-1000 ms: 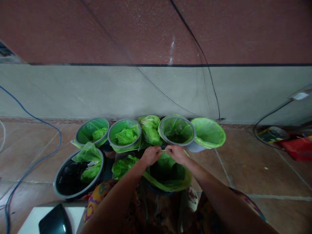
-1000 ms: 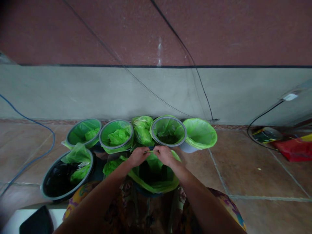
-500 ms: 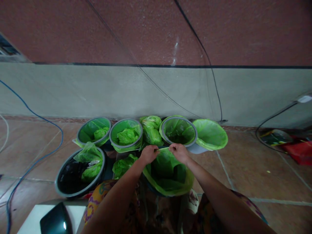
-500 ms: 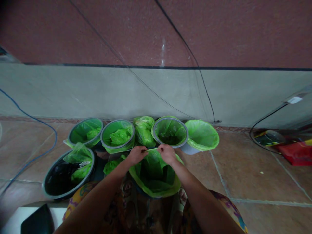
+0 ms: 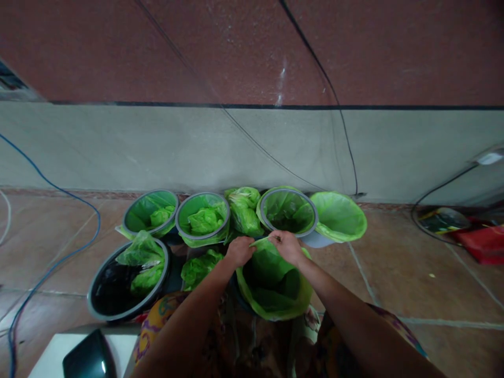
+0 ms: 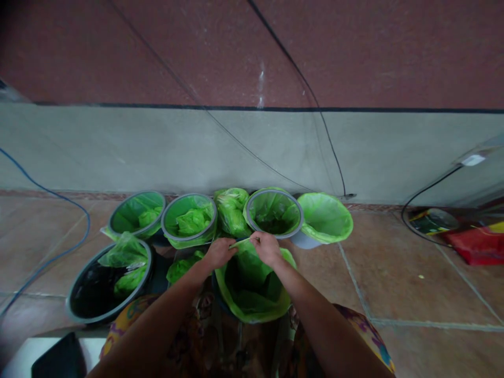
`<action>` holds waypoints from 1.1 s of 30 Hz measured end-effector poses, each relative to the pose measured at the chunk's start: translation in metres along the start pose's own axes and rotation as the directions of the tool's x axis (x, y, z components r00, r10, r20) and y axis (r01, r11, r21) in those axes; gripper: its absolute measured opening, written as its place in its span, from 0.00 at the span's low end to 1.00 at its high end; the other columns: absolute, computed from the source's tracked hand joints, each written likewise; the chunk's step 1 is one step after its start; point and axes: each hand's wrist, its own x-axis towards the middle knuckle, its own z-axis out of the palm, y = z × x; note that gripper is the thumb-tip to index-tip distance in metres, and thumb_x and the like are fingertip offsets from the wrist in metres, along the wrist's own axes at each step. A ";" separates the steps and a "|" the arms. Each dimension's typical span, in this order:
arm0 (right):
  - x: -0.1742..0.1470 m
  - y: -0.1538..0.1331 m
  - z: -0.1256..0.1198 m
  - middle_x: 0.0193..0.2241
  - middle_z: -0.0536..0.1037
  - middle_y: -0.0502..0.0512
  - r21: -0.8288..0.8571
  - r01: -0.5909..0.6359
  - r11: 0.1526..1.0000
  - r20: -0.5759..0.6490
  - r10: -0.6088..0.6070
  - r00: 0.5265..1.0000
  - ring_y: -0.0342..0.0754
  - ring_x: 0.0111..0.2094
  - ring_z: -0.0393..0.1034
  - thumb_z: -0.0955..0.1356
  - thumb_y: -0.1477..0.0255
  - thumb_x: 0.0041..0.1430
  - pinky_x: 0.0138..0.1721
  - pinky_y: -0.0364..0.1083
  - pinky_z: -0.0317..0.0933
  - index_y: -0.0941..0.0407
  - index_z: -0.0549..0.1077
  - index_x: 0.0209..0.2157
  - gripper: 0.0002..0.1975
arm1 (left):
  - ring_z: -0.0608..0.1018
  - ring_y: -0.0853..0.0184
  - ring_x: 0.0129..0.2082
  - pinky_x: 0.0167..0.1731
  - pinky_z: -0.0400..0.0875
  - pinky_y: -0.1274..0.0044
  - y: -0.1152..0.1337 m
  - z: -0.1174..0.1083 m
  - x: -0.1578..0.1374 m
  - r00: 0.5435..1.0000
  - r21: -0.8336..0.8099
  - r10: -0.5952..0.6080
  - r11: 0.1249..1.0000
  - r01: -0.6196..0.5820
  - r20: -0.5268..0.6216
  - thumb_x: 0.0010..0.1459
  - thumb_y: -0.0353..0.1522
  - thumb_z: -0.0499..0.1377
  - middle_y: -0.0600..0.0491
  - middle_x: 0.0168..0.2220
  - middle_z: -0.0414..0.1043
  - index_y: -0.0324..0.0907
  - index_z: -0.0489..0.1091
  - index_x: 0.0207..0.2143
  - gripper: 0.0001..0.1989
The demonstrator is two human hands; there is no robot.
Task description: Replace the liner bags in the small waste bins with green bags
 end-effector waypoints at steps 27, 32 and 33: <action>-0.005 0.054 -0.005 0.31 0.81 0.52 -0.063 -0.073 0.995 0.101 0.079 0.992 0.45 0.33 0.72 0.65 0.74 0.54 0.35 0.42 0.61 0.54 0.78 0.33 0.09 | 0.77 0.66 0.36 0.36 0.65 0.78 -0.026 0.008 0.007 0.970 -0.098 -0.227 0.971 0.219 -0.084 0.61 0.32 0.50 0.49 0.34 0.78 0.42 0.75 0.35 0.13; -0.002 0.061 0.010 0.30 0.81 0.54 -0.155 -0.216 0.964 0.003 0.220 0.976 0.46 0.33 0.73 0.64 0.73 0.57 0.34 0.42 0.61 0.56 0.78 0.29 0.11 | 0.78 0.64 0.40 0.39 0.67 0.77 -0.033 0.018 0.012 0.955 -0.092 -0.295 0.952 0.290 -0.037 0.62 0.33 0.49 0.47 0.39 0.78 0.41 0.76 0.38 0.15; -0.001 0.061 0.014 0.31 0.81 0.54 -0.182 -0.246 0.952 -0.037 0.243 0.969 0.46 0.33 0.73 0.63 0.73 0.58 0.33 0.42 0.61 0.56 0.78 0.29 0.11 | 0.78 0.64 0.41 0.40 0.67 0.77 -0.034 0.020 0.014 0.952 -0.095 -0.306 0.949 0.302 -0.030 0.62 0.33 0.49 0.46 0.40 0.78 0.41 0.76 0.39 0.16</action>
